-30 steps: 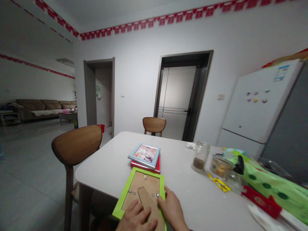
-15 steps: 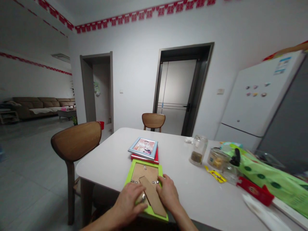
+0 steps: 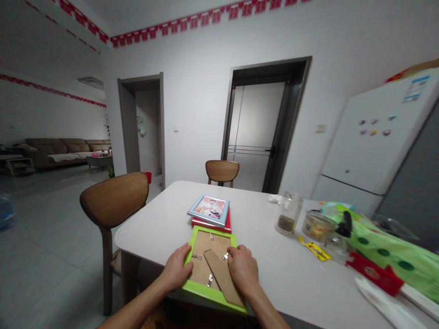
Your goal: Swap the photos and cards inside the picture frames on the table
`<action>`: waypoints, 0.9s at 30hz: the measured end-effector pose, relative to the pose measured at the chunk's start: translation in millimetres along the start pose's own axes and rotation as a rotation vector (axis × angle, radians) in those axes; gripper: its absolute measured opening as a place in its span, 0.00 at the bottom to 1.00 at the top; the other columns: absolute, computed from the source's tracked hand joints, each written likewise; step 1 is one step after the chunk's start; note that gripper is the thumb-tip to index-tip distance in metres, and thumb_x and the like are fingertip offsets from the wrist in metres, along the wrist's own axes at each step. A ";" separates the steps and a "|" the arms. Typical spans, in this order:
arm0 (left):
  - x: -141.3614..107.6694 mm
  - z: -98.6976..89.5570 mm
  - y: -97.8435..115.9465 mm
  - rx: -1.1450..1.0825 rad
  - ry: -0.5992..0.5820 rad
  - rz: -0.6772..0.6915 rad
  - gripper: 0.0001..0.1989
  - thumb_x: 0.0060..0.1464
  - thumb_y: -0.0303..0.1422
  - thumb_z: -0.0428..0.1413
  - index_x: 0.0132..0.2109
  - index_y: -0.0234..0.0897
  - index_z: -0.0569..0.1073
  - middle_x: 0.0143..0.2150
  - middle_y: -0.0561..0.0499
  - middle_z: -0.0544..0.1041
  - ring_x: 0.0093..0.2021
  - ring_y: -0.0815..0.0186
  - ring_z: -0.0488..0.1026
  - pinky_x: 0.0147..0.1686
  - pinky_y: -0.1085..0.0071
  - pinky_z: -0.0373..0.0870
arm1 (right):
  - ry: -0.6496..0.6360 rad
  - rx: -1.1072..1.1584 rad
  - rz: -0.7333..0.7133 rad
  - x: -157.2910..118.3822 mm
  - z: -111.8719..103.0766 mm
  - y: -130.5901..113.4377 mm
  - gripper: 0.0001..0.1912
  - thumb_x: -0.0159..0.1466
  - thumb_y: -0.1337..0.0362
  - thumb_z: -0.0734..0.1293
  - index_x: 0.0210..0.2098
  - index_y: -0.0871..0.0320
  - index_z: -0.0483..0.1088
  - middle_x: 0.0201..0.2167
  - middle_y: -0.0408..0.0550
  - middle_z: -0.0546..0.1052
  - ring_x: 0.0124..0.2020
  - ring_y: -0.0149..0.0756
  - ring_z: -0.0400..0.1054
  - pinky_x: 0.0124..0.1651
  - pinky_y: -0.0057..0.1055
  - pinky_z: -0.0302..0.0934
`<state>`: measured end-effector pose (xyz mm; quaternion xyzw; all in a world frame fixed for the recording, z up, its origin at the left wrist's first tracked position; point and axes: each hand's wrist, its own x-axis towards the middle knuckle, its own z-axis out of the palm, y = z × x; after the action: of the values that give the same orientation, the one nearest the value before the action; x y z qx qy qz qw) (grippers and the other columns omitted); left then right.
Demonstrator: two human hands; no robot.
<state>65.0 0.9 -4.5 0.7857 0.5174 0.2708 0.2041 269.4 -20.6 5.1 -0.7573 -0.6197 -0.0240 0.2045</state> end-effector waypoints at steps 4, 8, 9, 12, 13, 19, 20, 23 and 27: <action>0.4 2.1 -1.8 0.001 0.011 -0.015 0.25 0.43 0.26 0.49 0.52 0.30 0.62 0.56 0.46 0.61 0.54 0.65 0.57 0.55 0.73 0.47 | 0.047 0.036 -0.160 -7.6 0.0 -32.7 0.15 0.56 0.63 0.57 0.40 0.55 0.70 0.46 0.52 0.67 0.46 0.42 0.58 0.45 0.34 0.51; 0.9 3.4 -1.8 0.010 0.009 -0.009 0.24 0.44 0.27 0.48 0.52 0.28 0.62 0.55 0.45 0.62 0.54 0.65 0.57 0.54 0.74 0.48 | -0.074 0.105 -0.346 -9.8 5.8 -68.2 0.11 0.56 0.62 0.59 0.33 0.54 0.72 0.35 0.48 0.72 0.40 0.37 0.61 0.43 0.29 0.51; 1.1 3.4 -1.8 0.012 0.007 -0.009 0.24 0.44 0.27 0.48 0.52 0.28 0.62 0.55 0.44 0.62 0.54 0.65 0.57 0.54 0.73 0.48 | -0.085 0.104 -0.342 -8.7 7.6 -73.4 0.11 0.56 0.62 0.59 0.32 0.54 0.73 0.33 0.48 0.72 0.38 0.37 0.62 0.42 0.29 0.51; 1.4 3.3 -1.9 0.013 0.003 -0.013 0.25 0.44 0.26 0.48 0.52 0.29 0.62 0.55 0.45 0.62 0.54 0.65 0.57 0.54 0.73 0.48 | -0.067 0.098 -0.300 -4.3 12.1 -79.8 0.11 0.56 0.63 0.59 0.30 0.56 0.73 0.31 0.50 0.72 0.38 0.38 0.62 0.41 0.30 0.51; 1.4 3.1 -1.9 0.012 0.003 -0.013 0.25 0.43 0.26 0.48 0.52 0.29 0.62 0.55 0.45 0.62 0.54 0.65 0.57 0.54 0.73 0.48 | -0.057 0.099 -0.290 -3.3 13.1 -80.0 0.12 0.56 0.63 0.58 0.30 0.57 0.73 0.31 0.51 0.72 0.38 0.38 0.62 0.41 0.30 0.51; 1.0 1.2 0.6 -0.001 0.008 -0.017 0.25 0.43 0.26 0.48 0.52 0.30 0.62 0.55 0.46 0.62 0.54 0.65 0.57 0.54 0.74 0.48 | -0.020 0.103 -0.220 -4.2 17.5 -83.3 0.13 0.57 0.65 0.56 0.28 0.60 0.72 0.32 0.54 0.71 0.38 0.40 0.61 0.41 0.32 0.51; 0.8 0.7 1.3 -0.003 0.008 -0.020 0.25 0.43 0.26 0.49 0.52 0.31 0.62 0.55 0.46 0.62 0.54 0.66 0.58 0.54 0.74 0.48 | -0.016 0.107 -0.205 -3.8 18.3 -84.7 0.13 0.57 0.65 0.56 0.28 0.60 0.72 0.32 0.55 0.71 0.38 0.41 0.61 0.41 0.33 0.51; 0.0 -1.1 3.1 -0.006 0.012 -0.026 0.24 0.43 0.25 0.49 0.51 0.33 0.63 0.54 0.47 0.63 0.54 0.66 0.58 0.54 0.73 0.49 | -0.026 0.145 -0.183 0.7 18.6 -85.6 0.13 0.56 0.65 0.56 0.28 0.62 0.72 0.31 0.57 0.72 0.38 0.42 0.62 0.40 0.33 0.53; -0.5 -1.4 2.5 -0.009 0.017 -0.029 0.25 0.43 0.25 0.49 0.52 0.33 0.63 0.55 0.47 0.63 0.54 0.65 0.58 0.54 0.74 0.49 | -0.101 0.252 -0.251 5.3 5.2 -70.7 0.14 0.55 0.65 0.57 0.35 0.61 0.72 0.34 0.52 0.73 0.38 0.36 0.64 0.42 0.29 0.54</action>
<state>65.7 -0.5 -2.0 0.7749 0.5290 0.2768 0.2074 202.5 -3.4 21.6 -0.6427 -0.7169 0.0665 0.2617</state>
